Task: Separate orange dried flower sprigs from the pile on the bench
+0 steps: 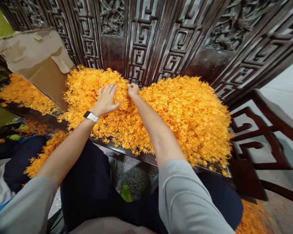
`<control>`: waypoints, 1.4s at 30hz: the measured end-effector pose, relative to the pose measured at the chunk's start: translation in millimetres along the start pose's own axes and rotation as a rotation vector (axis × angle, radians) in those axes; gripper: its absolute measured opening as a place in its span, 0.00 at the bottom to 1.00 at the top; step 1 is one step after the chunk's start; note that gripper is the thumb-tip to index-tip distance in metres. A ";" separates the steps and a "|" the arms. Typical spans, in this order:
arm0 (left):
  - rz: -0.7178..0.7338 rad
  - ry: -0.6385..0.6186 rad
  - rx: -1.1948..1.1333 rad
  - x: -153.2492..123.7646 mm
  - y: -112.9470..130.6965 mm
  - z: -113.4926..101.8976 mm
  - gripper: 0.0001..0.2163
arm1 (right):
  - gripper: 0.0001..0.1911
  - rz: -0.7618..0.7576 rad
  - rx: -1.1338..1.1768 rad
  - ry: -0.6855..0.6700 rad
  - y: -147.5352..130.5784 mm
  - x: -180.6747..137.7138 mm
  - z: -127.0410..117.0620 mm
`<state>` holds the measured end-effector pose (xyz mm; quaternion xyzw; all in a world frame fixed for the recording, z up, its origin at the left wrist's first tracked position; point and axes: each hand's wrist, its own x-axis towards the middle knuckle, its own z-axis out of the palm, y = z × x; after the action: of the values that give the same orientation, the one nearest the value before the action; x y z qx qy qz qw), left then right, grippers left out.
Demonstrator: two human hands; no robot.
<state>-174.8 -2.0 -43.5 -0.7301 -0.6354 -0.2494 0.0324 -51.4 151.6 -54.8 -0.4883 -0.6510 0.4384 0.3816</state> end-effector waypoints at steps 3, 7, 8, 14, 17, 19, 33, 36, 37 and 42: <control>0.020 -0.037 0.005 7.3 -0.6 6.6 0.40 | 0.13 -0.115 -0.058 0.157 1.5 14.6 -14.1; -0.179 -0.120 0.029 18.1 -11.7 15.0 0.48 | 0.16 -0.321 -0.129 0.359 -15.7 50.7 -53.1; -0.226 -0.120 0.027 19.7 -14.9 16.2 0.49 | 0.18 -0.348 -0.134 0.401 -21.9 60.2 -65.3; -0.320 -0.001 0.023 20.4 -29.5 22.2 0.42 | 0.22 -0.281 -0.130 0.495 -44.3 82.0 -140.9; -0.327 0.002 0.018 16.9 -29.7 22.8 0.38 | 0.20 -0.301 -0.140 0.504 -45.2 67.1 -172.8; -0.321 0.051 0.030 14.9 -20.4 20.6 0.36 | 0.19 -0.318 -0.096 0.556 -46.1 53.2 -187.2; -0.027 0.286 -0.499 74.1 51.0 27.8 0.14 | 0.11 -0.182 0.496 -0.082 -58.9 -47.4 -125.2; -0.126 0.346 -0.522 72.6 32.7 29.7 0.07 | 0.12 -0.051 0.593 0.075 -52.4 -44.6 -141.2; -0.166 0.359 -0.590 72.9 29.0 31.1 0.08 | 0.11 -0.034 0.623 0.085 -49.6 -44.6 -145.7; -0.312 0.399 -0.860 76.7 12.5 37.4 0.13 | 0.17 -0.138 0.637 0.049 -35.3 -37.9 -169.7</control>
<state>-145.7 79.2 -41.7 -0.5116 -0.5582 -0.6255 -0.1883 103.7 143.6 31.0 -0.3096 -0.5032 0.5813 0.5595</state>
